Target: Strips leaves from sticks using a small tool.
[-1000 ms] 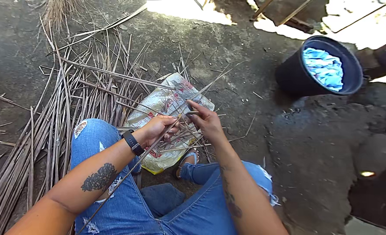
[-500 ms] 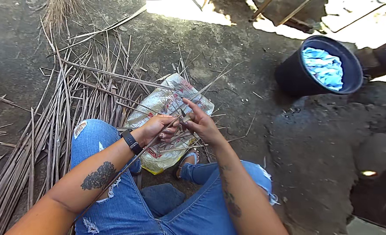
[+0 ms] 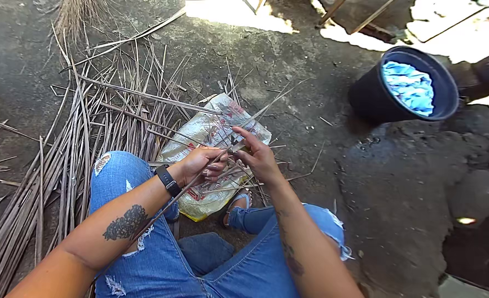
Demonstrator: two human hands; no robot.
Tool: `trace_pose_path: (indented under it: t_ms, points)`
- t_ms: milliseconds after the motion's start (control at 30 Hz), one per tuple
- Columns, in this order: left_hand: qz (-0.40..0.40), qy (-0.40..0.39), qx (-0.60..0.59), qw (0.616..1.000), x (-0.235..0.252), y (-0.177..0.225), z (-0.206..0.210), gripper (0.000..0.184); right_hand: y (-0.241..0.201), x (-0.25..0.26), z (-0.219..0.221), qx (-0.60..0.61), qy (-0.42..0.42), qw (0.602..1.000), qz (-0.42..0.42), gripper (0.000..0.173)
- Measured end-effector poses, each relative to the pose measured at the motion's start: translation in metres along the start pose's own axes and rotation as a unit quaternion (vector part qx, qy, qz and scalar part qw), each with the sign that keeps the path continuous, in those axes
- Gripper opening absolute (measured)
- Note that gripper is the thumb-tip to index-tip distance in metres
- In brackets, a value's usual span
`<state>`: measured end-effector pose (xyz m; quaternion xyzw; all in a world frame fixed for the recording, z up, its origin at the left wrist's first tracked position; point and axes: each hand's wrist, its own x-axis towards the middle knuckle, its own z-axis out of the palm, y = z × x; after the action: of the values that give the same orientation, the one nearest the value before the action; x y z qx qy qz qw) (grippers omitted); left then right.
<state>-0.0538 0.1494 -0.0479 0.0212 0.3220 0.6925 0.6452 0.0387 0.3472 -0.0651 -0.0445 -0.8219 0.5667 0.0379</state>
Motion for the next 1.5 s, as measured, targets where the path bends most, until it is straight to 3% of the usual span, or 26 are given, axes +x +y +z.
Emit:
trace_pose_path:
  t_ms: [200,400,567,833,900,1000,1067,1200,1500]
  points:
    - [-0.014,-0.015,0.018,1.000,0.001,-0.002,-0.002,0.041,0.010,0.005,-0.007,-0.019,0.042,0.999,-0.026,0.039]
    - [0.010,0.010,0.017,1.000,0.002,-0.003,-0.002,0.041,0.000,0.001,-0.005,0.022,-0.059,0.998,0.003,0.075]
    - [0.030,0.061,0.106,0.992,0.002,-0.008,0.000,0.041,-0.003,0.001,-0.007,-0.011,-0.033,0.999,0.019,0.057]
    - [0.001,0.031,0.104,0.994,0.004,-0.003,0.000,0.043,0.007,0.005,-0.010,-0.003,0.023,1.000,-0.006,0.034]
    - [0.007,0.030,0.077,0.997,0.002,-0.003,0.000,0.043,0.007,0.006,-0.010,0.013,0.027,1.000,0.006,0.038]
    - [0.019,0.028,0.035,0.999,0.000,-0.001,0.002,0.043,0.000,0.002,-0.009,0.053,-0.038,0.998,0.023,0.069]
    - [0.020,0.021,0.021,0.999,-0.001,0.001,0.002,0.044,-0.001,0.001,-0.004,0.062,-0.067,0.996,0.019,0.078]
    - [0.003,-0.009,0.010,1.000,0.001,0.001,-0.002,0.044,0.002,0.001,-0.002,0.032,-0.030,0.999,0.007,0.064]
    - [-0.016,0.007,0.017,1.000,0.002,-0.001,0.000,0.043,0.013,0.006,-0.006,-0.016,0.031,0.999,-0.013,0.033]
